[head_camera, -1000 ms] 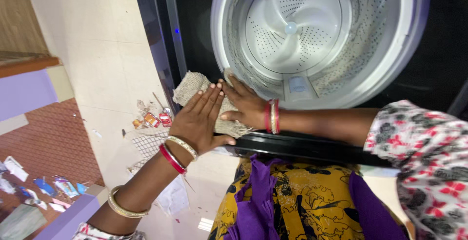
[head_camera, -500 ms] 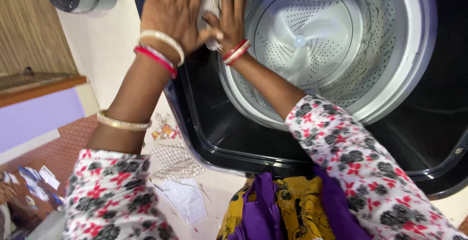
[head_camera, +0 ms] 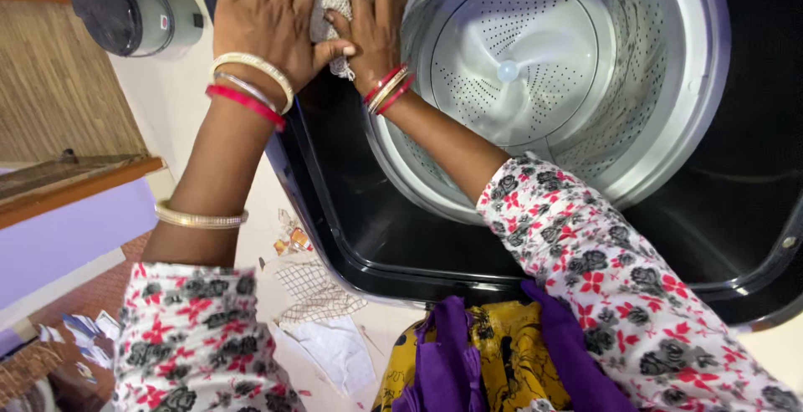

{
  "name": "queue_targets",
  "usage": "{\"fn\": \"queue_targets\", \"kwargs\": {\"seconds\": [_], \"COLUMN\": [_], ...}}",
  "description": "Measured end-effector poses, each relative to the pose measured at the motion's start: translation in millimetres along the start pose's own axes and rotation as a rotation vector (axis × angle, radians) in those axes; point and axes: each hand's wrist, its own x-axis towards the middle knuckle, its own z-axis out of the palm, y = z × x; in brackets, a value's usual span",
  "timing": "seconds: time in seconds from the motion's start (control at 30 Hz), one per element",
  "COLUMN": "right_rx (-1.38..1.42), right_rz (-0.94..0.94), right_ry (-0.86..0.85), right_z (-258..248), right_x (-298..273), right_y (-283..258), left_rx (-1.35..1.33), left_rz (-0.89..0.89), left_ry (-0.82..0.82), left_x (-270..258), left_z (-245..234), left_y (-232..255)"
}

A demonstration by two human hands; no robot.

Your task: The person wipes the exterior lid and then the interior drum and rim of a top-loading washing machine using a cloth.

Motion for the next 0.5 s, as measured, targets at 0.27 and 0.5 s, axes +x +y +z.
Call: {"fn": "queue_targets", "kwargs": {"seconds": [0.27,0.5], "right_rx": [0.436,0.290], "right_rz": [0.153,-0.023], "right_ry": [-0.514,-1.151], "right_z": [-50,-137], "right_x": [-81,-154], "right_y": [-18,4], "left_rx": [0.342,0.070], "left_rz": [0.111,0.092], "left_ry": [0.070,-0.201], "left_x": [-55,-164], "left_z": [33,71], "left_y": [39,117]}}
